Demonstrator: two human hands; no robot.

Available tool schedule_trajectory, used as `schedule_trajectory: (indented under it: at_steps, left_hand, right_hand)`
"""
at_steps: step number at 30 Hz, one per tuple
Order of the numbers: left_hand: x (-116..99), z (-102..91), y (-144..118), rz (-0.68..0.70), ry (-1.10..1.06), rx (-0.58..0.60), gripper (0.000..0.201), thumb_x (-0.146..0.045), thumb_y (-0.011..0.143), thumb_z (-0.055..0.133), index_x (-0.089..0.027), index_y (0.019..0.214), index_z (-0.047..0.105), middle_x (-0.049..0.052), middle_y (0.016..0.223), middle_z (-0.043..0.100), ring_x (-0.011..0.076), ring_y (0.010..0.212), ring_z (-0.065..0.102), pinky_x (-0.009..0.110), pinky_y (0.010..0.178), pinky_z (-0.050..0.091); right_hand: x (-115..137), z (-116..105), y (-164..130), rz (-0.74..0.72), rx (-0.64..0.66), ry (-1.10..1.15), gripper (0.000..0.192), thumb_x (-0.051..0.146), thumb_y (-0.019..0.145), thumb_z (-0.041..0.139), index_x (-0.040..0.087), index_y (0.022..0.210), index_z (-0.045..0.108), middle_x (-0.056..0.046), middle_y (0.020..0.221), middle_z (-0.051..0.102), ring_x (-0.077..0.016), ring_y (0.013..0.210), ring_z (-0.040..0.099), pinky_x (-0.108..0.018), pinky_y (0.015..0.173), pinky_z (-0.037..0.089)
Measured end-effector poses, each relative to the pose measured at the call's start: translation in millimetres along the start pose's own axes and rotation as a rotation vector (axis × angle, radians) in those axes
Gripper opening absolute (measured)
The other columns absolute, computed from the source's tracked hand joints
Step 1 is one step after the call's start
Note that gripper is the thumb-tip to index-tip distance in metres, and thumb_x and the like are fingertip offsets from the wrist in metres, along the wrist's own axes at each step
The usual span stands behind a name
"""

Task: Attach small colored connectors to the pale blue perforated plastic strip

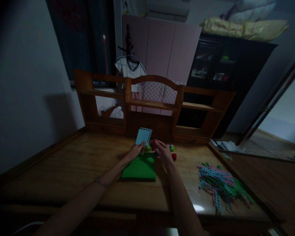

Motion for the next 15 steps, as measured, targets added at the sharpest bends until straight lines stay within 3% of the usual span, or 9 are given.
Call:
schedule_trajectory:
  at_steps: [4,9,15]
  left_hand:
    - [-1.8,-0.2,-1.3,0.008,0.03,-0.003,0.051,-0.06,0.08,0.036,-0.015,0.065,0.055,0.003,0.059,0.056,0.0128,0.052,0.052,0.022,0.048,0.04]
    - [-3.2,-0.5,-0.8,0.035,0.108,-0.018,0.051,-0.057,0.081,0.034,-0.016,0.059,0.053,0.001,0.053,0.053,0.0125,0.05,0.052,0.022,0.05,0.039]
    - [-9.3,-0.8,-4.0,0.05,0.113,0.01,0.05,-0.057,0.081,0.035,-0.016,0.06,0.053,0.002,0.054,0.054,0.0135,0.051,0.052,0.023,0.052,0.038]
  right_hand:
    - [-2.3,0.4,0.6,0.022,0.016,0.018,0.031,0.038,0.066,0.071,0.021,0.091,0.066,-0.005,0.098,0.065,-0.0182,0.087,0.06,-0.03,0.079,0.045]
    - [-8.2,-1.1,4.9,0.084,-0.03,-0.041,0.029,0.041,0.065,0.071,0.017,0.08,0.067,-0.003,0.078,0.063,-0.0134,0.067,0.056,-0.025,0.064,0.044]
    - [-9.6,1.9,3.4,0.098,-0.018,-0.078,0.031,0.044,0.064,0.07,0.017,0.077,0.066,0.0,0.071,0.061,-0.0107,0.06,0.052,-0.023,0.057,0.039]
Point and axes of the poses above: each hand's wrist, its own y-axis towards the middle knuckle, its own z-axis out of the palm, x = y × z, the point moved 3 cm from there along y, towards the middle knuckle
